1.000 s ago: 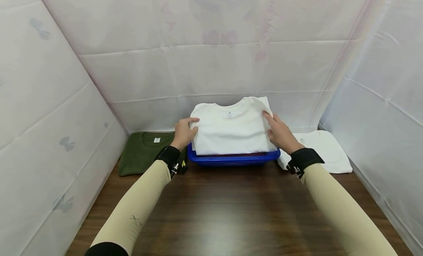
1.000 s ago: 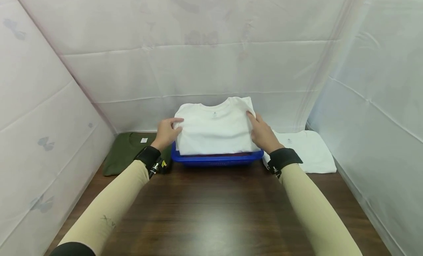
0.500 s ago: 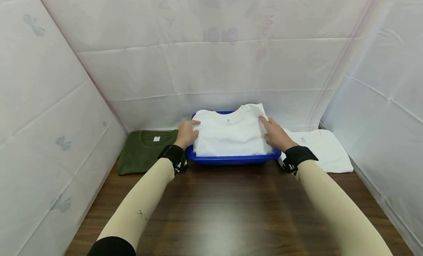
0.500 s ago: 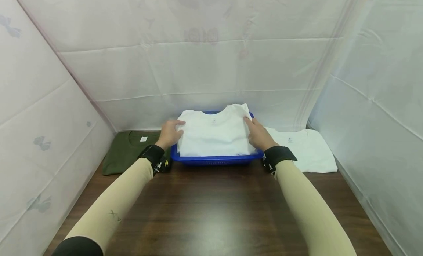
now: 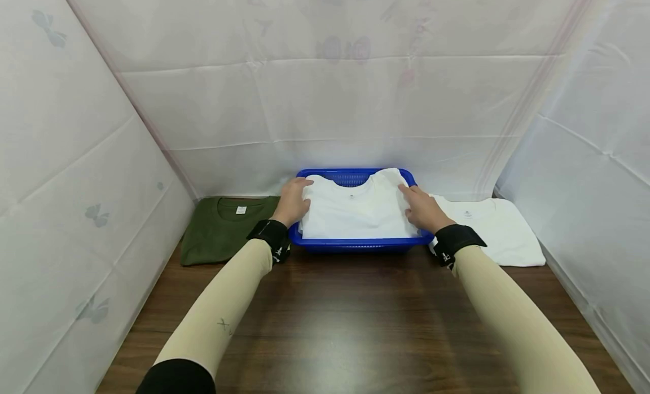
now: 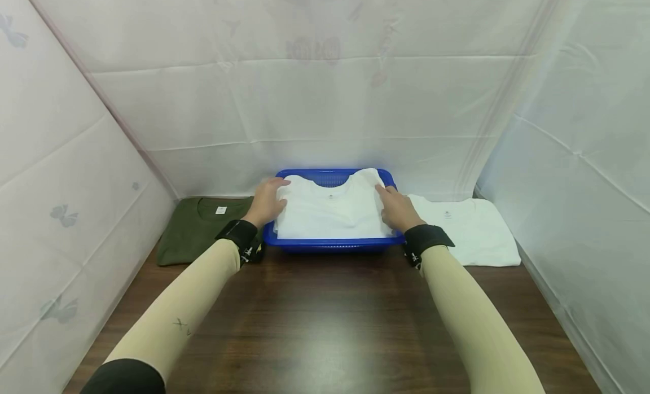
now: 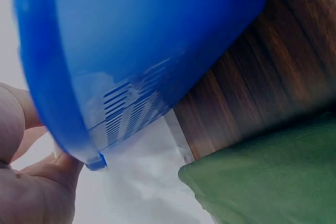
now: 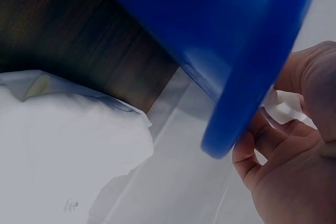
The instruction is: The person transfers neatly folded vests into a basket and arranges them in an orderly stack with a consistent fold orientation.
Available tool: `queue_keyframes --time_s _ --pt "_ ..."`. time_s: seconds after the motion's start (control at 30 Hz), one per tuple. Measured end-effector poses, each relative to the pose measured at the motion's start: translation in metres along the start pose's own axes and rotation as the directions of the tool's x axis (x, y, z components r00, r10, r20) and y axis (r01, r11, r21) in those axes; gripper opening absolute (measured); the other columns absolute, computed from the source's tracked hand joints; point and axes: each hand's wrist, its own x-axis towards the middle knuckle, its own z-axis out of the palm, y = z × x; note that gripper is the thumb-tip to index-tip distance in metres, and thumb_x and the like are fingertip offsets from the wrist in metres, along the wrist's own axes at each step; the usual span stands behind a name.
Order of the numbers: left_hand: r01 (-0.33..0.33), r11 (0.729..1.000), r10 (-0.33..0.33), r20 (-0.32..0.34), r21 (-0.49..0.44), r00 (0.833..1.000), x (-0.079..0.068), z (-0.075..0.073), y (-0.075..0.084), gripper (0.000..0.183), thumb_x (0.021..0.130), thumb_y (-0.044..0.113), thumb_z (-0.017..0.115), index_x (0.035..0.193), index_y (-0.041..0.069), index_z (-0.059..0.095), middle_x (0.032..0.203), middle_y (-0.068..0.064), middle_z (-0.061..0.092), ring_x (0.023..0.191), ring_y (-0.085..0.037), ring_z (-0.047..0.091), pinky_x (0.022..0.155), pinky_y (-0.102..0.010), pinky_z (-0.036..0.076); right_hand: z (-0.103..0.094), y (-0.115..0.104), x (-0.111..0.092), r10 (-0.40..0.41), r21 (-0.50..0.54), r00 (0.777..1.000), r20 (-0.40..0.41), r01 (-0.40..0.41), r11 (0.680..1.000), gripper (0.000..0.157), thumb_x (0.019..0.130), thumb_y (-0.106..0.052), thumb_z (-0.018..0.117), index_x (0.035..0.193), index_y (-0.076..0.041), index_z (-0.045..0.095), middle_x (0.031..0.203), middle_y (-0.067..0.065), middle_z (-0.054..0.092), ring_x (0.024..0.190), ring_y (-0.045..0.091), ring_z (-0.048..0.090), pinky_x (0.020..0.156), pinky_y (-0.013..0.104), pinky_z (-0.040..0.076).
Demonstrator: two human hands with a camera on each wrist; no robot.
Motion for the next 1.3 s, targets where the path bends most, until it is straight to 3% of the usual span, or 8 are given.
queue_keyframes --time_s 0.17,0.37,0.63,0.83,1.03,1.23,1.3 --pt "-0.042 0.999 0.042 0.005 0.002 0.999 -0.001 0.005 -0.002 0.044 0.091 -0.012 0.057 0.135 -0.006 0.063 0.147 -0.027 0.051 0.143 -0.04 0.042 0.118 -0.051 0.033 0.003 0.001 0.0 0.021 -0.021 1.0 0.008 -0.021 1.0 0.068 0.098 -0.001 0.063 0.158 0.003 0.032 0.145 0.032 0.046 0.129 0.048 0.051 0.108 0.059 0.042" --pt "-0.036 0.999 0.036 0.017 -0.009 0.999 -0.004 0.007 -0.002 0.041 0.094 -0.012 0.055 0.134 -0.005 0.064 0.149 -0.026 0.05 0.143 -0.039 0.041 0.114 -0.049 0.039 0.003 -0.001 0.0 0.02 -0.059 1.0 0.004 -0.019 0.998 0.061 0.097 -0.004 0.066 0.153 0.004 0.043 0.138 0.033 0.051 0.125 0.048 0.053 0.105 0.061 0.044" --pt "-0.074 0.997 0.074 0.01 0.006 0.997 -0.005 0.008 0.0 0.036 0.093 -0.013 0.056 0.125 -0.006 0.069 0.136 -0.023 0.063 0.131 -0.036 0.056 0.108 -0.046 0.046 0.005 0.007 0.002 -0.018 -0.135 1.0 -0.005 0.018 0.991 0.054 0.095 -0.01 0.073 0.143 0.007 0.055 0.138 0.035 0.054 0.128 0.05 0.053 0.107 0.06 0.043" --pt "-0.061 0.998 0.061 0.052 0.003 0.997 -0.006 0.006 0.0 0.034 0.095 -0.009 0.057 0.126 -0.006 0.069 0.133 -0.021 0.065 0.114 -0.034 0.061 0.099 -0.044 0.05 0.007 0.008 0.004 0.005 -0.101 1.0 0.002 -0.004 0.995 0.054 0.094 -0.012 0.075 0.142 0.006 0.057 0.141 0.034 0.054 0.132 0.049 0.051 0.11 0.059 0.04" --pt "-0.05 0.999 0.051 0.093 -0.017 0.994 -0.006 0.005 -0.005 0.031 0.098 -0.002 0.06 0.129 -0.004 0.068 0.139 -0.021 0.061 0.124 -0.035 0.058 0.104 -0.046 0.046 0.007 0.007 0.002 -0.009 -0.073 1.0 -0.017 0.008 0.997 0.053 0.093 -0.011 0.076 0.14 0.004 0.059 0.14 0.031 0.055 0.132 0.047 0.051 0.111 0.059 0.04" --pt "0.013 1.0 -0.01 0.158 -0.021 0.987 -0.01 -0.001 0.004 0.054 0.103 0.008 0.058 0.155 0.002 0.043 0.152 -0.022 0.05 0.137 -0.042 0.048 0.114 -0.052 0.037 0.007 0.004 0.0 -0.022 -0.101 1.0 -0.006 0.021 0.995 0.05 0.096 -0.015 0.074 0.141 0.001 0.06 0.137 0.029 0.059 0.127 0.046 0.055 0.108 0.061 0.042" --pt "0.036 0.999 -0.033 0.173 -0.017 0.984 -0.012 -0.005 0.01 0.061 0.105 0.011 0.056 0.16 0.005 0.032 0.14 -0.025 0.058 0.128 -0.044 0.055 0.112 -0.052 0.04 0.006 0.001 0.0 -0.02 -0.113 1.0 0.012 0.022 0.993 0.05 0.097 -0.017 0.072 0.142 0.0 0.059 0.137 0.029 0.059 0.127 0.046 0.055 0.106 0.063 0.043"
